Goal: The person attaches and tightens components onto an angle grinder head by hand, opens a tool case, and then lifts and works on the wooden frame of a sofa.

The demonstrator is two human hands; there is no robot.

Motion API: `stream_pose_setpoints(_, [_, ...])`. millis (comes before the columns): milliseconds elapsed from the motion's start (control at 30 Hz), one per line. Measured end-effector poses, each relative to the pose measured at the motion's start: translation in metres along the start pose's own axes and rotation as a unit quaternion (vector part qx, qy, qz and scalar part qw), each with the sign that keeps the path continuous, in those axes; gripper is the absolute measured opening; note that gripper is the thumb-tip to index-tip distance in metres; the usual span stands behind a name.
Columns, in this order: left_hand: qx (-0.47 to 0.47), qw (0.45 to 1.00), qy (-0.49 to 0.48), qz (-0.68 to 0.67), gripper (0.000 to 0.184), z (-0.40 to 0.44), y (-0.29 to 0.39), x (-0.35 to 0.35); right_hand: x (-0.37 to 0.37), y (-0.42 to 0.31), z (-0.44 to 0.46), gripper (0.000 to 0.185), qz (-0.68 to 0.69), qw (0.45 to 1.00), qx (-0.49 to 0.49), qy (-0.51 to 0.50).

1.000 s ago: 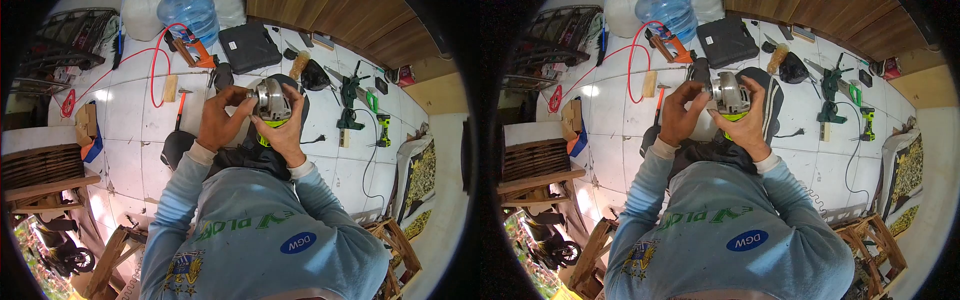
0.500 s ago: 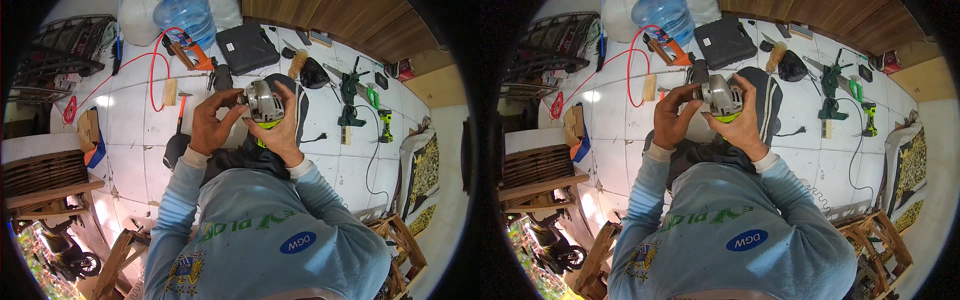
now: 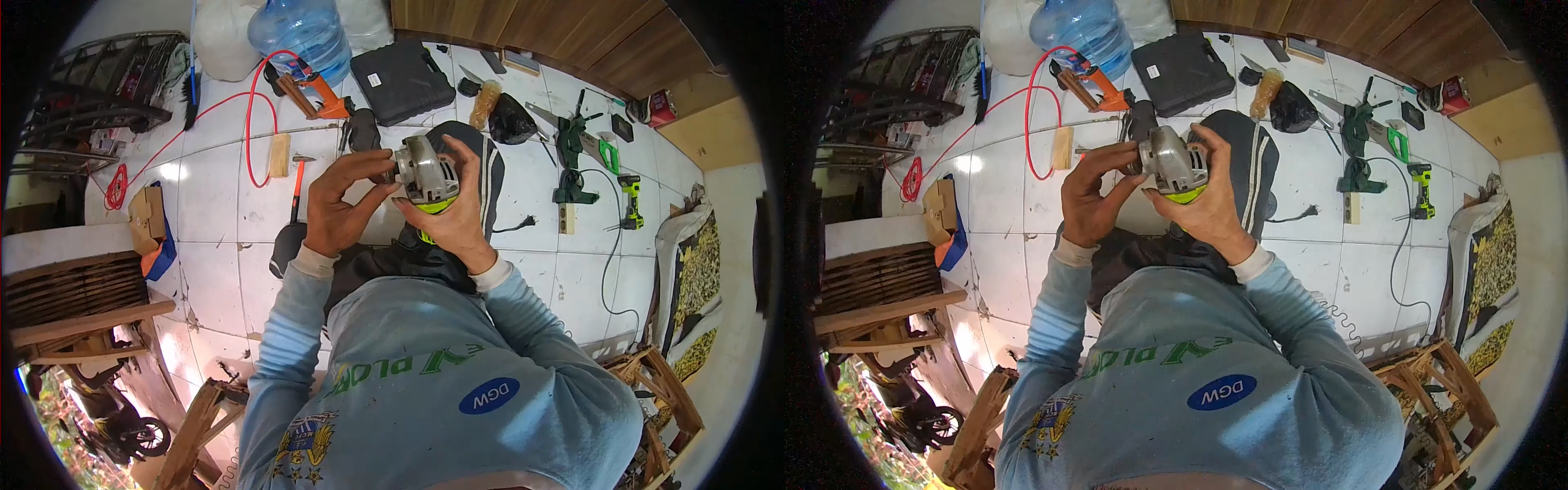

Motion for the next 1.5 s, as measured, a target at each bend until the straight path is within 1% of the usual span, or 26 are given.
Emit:
stream_pose_setpoints(33, [-0.028,1.0,0.004,-0.005,0.036,0.0,0.004,0.0,0.0,0.0,0.0,0.103,-0.008,1.0,-0.005,0.003])
stream_pose_setpoints(133, [0.065,0.994,0.044,-0.077,0.038,0.001,0.004,0.0,-0.005,0.0,0.003,0.101,-0.02,1.0,-0.008,0.009])
stream_pose_setpoints(233, [0.106,0.994,0.022,-0.015,0.043,-0.003,-0.011,0.003,-0.007,-0.001,0.003,0.096,-0.014,1.0,-0.001,0.011])
stream_pose_setpoints(333, [0.048,0.999,-0.001,0.004,0.043,-0.005,-0.009,0.007,-0.008,0.001,0.001,0.09,-0.006,1.0,0.008,0.006])
stream_pose_setpoints(433, [0.037,0.999,0.01,-0.028,0.043,-0.004,-0.01,0.005,-0.006,0.001,0.001,0.086,-0.009,1.0,0.003,0.0])
stream_pose_setpoints(500, [0.078,0.994,0.035,-0.065,0.041,-0.003,-0.008,0.003,-0.008,0.007,0.0,0.084,0.009,1.0,-0.01,0.002])
stream_pose_setpoints(533, [0.098,0.99,0.047,-0.084,0.041,-0.003,-0.008,0.004,-0.008,0.007,0.001,0.083,-0.002,1.0,-0.002,0.007])
stream_pose_setpoints(633, [0.128,0.99,0.012,-0.048,0.041,-0.005,-0.013,0.003,-0.006,0.01,0.001,0.079,-0.022,1.0,0.012,0.013])
stream_pose_setpoints(733, [0.099,0.994,0.01,-0.048,0.038,-0.004,-0.008,0.001,-0.006,0.015,0.002,0.075,-0.009,1.0,0.005,0.005])
stream_pose_setpoints(833, [0.044,0.998,-0.002,-0.051,0.04,-0.003,-0.008,0.001,-0.006,0.016,0.003,0.074,0.013,1.0,-0.004,-0.006])
stream_pose_setpoints(933, [0.027,0.999,-0.006,-0.021,0.044,-0.003,-0.005,0.001,-0.005,0.018,0.003,0.072,0.021,1.0,0.001,-0.012])
stream_pose_setpoints(1033, [0.051,0.998,0.005,-0.021,0.048,-0.004,-0.003,0.0,-0.004,0.015,0.003,0.072,0.029,0.999,-0.002,-0.014])
stream_pose_setpoints(1100, [0.035,0.999,0.008,-0.012,0.049,-0.003,0.001,-0.001,-0.004,0.016,0.003,0.071,0.054,0.998,-0.014,-0.013])
stream_pose_setpoints(1200, [0.009,1.0,-0.002,0.0,0.05,-0.001,0.0,-0.003,-0.001,0.009,0.002,0.071,0.019,1.0,-0.015,-0.011])
stream_pose_setpoints(1233, [0.0,1.0,-0.008,0.004,0.05,0.0,0.0,-0.004,-0.001,0.009,0.002,0.071,0.027,0.999,-0.016,-0.01])
stream_pose_setpoints(1333, [0.036,0.999,-0.003,0.016,0.043,0.0,0.003,-0.007,-0.001,0.009,0.002,0.071,0.048,0.999,-0.023,-0.007])
stream_pose_setpoints(1433, [0.018,0.998,0.012,0.052,0.031,-0.001,0.002,-0.009,-0.002,0.008,-0.001,0.072,0.044,0.999,-0.023,-0.009])
stream_pose_setpoints(1500, [0.043,0.996,0.028,0.07,0.03,-0.002,-0.003,-0.01,-0.004,0.006,-0.003,0.072,0.025,1.0,-0.006,-0.008])
Point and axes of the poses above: each hand's wrist, its own z-axis towards the middle knuckle, its own x-axis out of the back of the hand, y = z × x, the point moved 6 cm from there along z, towards the middle knuckle, and after that the axes turned 4 degrees about -z, right-handed, at the moved point
